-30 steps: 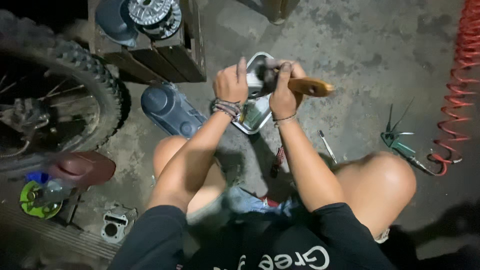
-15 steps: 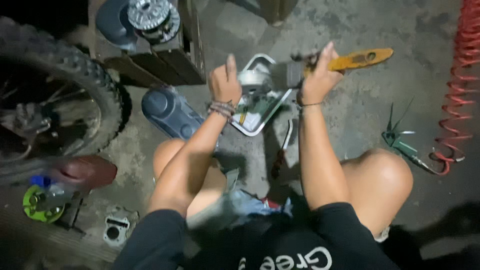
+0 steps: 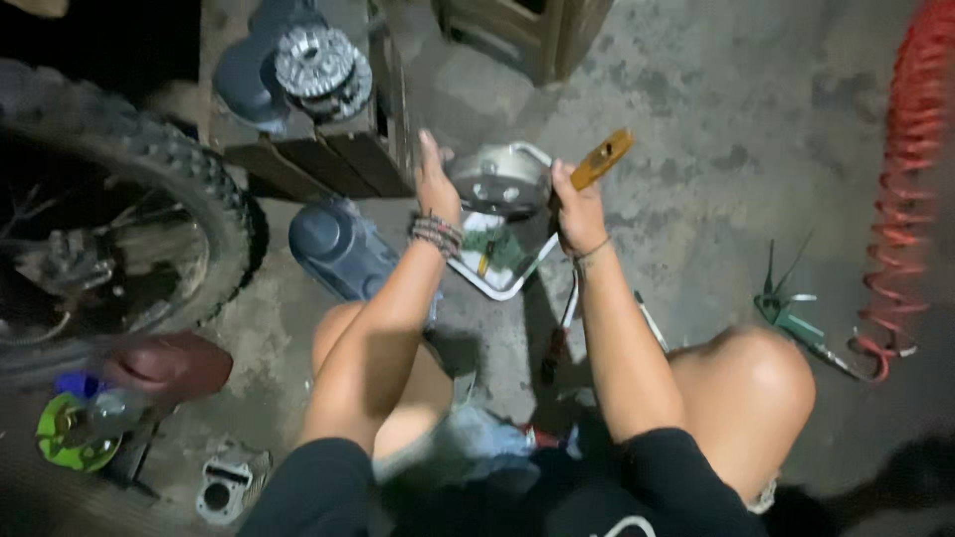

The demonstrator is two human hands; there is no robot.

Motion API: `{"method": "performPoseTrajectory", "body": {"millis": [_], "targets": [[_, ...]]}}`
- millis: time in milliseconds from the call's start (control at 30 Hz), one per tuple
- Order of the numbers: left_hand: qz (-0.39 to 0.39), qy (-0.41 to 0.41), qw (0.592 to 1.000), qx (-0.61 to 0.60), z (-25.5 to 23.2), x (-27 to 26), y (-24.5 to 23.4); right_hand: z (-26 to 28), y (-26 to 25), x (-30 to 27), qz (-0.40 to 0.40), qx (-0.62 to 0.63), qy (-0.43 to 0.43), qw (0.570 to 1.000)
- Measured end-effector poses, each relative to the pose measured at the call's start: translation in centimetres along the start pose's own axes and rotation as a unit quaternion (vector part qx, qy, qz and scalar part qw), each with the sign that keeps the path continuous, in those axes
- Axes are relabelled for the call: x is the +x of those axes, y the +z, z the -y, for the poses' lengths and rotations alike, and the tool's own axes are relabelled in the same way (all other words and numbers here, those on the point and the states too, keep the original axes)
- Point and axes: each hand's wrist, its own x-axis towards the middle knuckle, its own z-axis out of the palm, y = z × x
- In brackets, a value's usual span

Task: The person cleans a motorcycle clutch housing with a brush and cleaning fluid in a tray, then scrubs the interior of a black plastic air filter housing using a brush and a cloth.

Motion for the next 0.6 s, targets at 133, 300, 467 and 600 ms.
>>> {"method": "performPoseTrajectory", "body": {"millis": [133,300,467,600], "targets": [[0.042,-0.103,0.991,-0.077,1.8,0.3,1.2,0.5,-1.1,0.5,0.012,-0.034,-0.005,0.999],[0.149,0.134,0.979,0.040,-4.4,-2.9,0.0,2.9,0.0,0.1,0.063,-0.154,0.014,0.986],[0.085,0.158,0.979,0.095,-5.7,-2.5,-0.1,10.6,6.4,-3.7,-0.192,-0.076,-0.153,0.966],[0.098,0.176,0.970,0.135,-7.3,-2.8,-0.5,12.2,6.7,-3.8,-0.196,-0.019,-0.239,0.951]]}}
